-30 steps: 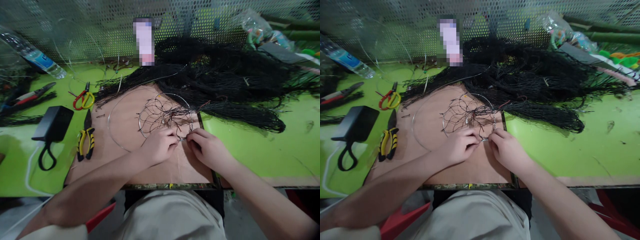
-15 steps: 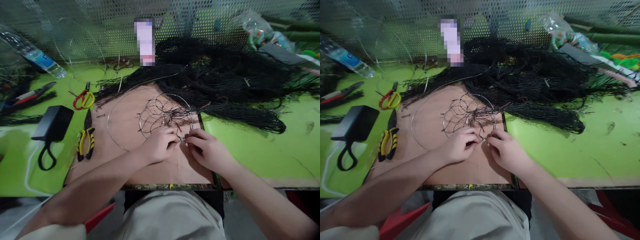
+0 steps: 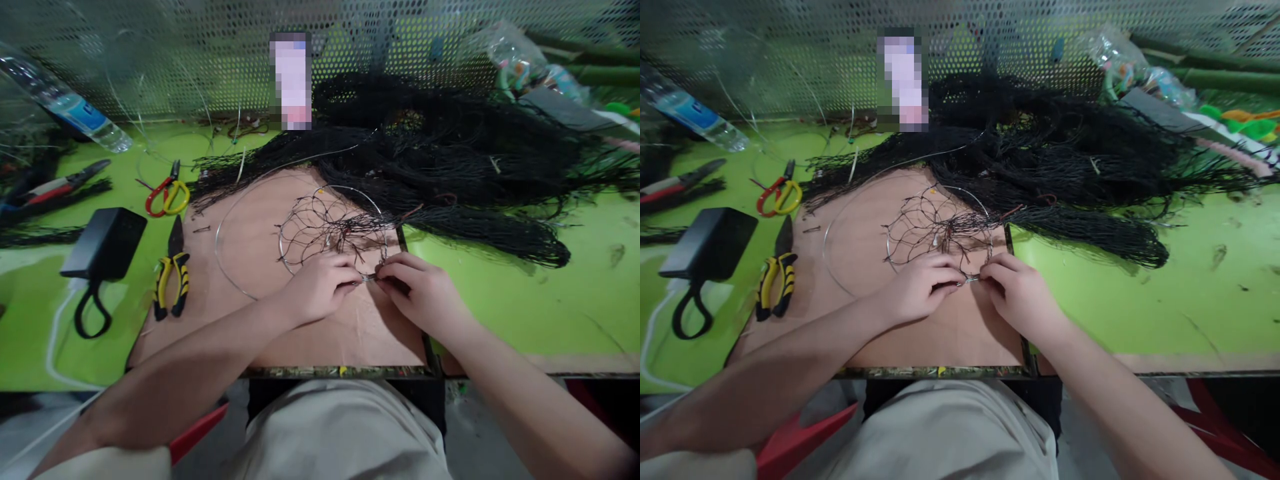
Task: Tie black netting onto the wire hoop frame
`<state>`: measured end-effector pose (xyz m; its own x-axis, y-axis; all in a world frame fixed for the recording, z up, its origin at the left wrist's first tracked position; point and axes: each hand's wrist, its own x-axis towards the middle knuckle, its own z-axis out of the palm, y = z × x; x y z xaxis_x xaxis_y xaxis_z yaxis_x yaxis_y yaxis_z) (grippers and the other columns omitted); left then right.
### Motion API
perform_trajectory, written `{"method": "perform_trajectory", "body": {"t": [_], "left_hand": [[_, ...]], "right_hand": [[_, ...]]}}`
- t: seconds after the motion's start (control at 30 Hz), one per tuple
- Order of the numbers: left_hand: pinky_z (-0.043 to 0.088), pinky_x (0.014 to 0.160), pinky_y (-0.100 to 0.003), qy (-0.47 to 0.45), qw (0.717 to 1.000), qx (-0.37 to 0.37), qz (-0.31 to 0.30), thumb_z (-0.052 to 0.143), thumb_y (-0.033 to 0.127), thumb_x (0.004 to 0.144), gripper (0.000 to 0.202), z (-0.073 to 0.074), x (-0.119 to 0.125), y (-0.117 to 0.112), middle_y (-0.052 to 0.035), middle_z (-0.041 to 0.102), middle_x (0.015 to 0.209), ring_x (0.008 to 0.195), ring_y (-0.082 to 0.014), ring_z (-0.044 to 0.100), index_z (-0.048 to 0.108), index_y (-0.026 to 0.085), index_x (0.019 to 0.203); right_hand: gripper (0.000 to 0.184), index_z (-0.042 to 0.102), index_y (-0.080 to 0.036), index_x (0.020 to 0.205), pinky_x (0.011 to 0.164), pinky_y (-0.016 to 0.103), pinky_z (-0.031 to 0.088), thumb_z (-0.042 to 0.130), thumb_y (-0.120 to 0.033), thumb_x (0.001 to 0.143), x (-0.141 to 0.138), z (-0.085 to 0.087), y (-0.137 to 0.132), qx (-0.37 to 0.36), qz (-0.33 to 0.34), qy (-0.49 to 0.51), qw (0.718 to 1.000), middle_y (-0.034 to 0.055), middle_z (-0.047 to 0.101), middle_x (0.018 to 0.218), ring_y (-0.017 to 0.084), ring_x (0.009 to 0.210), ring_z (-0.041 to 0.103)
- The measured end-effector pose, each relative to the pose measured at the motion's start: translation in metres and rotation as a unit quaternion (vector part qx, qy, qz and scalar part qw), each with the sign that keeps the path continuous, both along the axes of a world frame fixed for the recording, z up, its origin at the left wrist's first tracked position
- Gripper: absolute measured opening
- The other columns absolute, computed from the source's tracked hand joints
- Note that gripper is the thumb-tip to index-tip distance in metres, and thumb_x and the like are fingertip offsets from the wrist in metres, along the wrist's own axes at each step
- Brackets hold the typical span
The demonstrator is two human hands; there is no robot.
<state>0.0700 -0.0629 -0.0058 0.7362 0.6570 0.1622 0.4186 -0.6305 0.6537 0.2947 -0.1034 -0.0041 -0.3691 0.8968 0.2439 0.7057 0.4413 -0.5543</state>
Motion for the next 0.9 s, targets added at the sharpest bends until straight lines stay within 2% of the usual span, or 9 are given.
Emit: {"method": "perform_trajectory", "body": {"t": [0.23,0.4,0.6,0.9], "left_hand": [[0.047,0.085,-0.033,0.021,1.0,0.017,-0.007,0.055,0.017,0.096,0.021,0.0026,0.0011,-0.0005,-0.0061,0.067,0.098,0.092,-0.0186,0.059,0.075,0.018,0.104],[0.047,0.087,-0.033,0.018,1.0,0.008,-0.001,0.059,0.018,0.094,0.019,0.0008,0.0018,-0.0006,-0.0059,0.067,0.1,0.094,-0.0186,0.06,0.075,0.018,0.105],[0.047,0.085,-0.032,0.021,1.0,0.008,0.003,0.062,0.022,0.093,0.016,-0.0009,0.0025,0.0007,-0.0051,0.067,0.097,0.092,-0.0181,0.06,0.076,0.019,0.102],[0.047,0.086,-0.034,0.035,0.999,0.022,-0.004,0.059,0.023,0.095,0.018,0.002,0.0036,0.0,-0.0062,0.067,0.1,0.093,-0.0187,0.059,0.075,0.018,0.104]], "right_hand": [[0.012,0.069,-0.019,0.093,0.074,0.032,0.055,0.058,-0.016,0.089,0.0009,0.0019,-0.0029,0.025,-0.033,-0.025,0.999,0.0083,0.069,0.098,0.02,0.085,0.067],[0.015,0.069,-0.019,0.086,0.07,0.031,0.052,0.055,-0.016,0.092,0.0009,0.0018,-0.004,0.024,-0.034,-0.06,0.997,0.0074,0.072,0.092,0.02,0.08,0.067],[0.013,0.068,-0.019,0.096,0.068,0.03,0.05,0.056,-0.015,0.091,0.0022,0.0009,-0.0028,0.012,-0.049,-0.068,0.996,0.0053,0.071,0.087,0.019,0.078,0.067],[0.018,0.069,-0.018,0.089,0.068,0.03,0.047,0.052,-0.016,0.094,-0.0009,0.001,-0.0025,0.009,-0.036,-0.108,0.993,0.0078,0.068,0.087,0.019,0.077,0.064]]}}
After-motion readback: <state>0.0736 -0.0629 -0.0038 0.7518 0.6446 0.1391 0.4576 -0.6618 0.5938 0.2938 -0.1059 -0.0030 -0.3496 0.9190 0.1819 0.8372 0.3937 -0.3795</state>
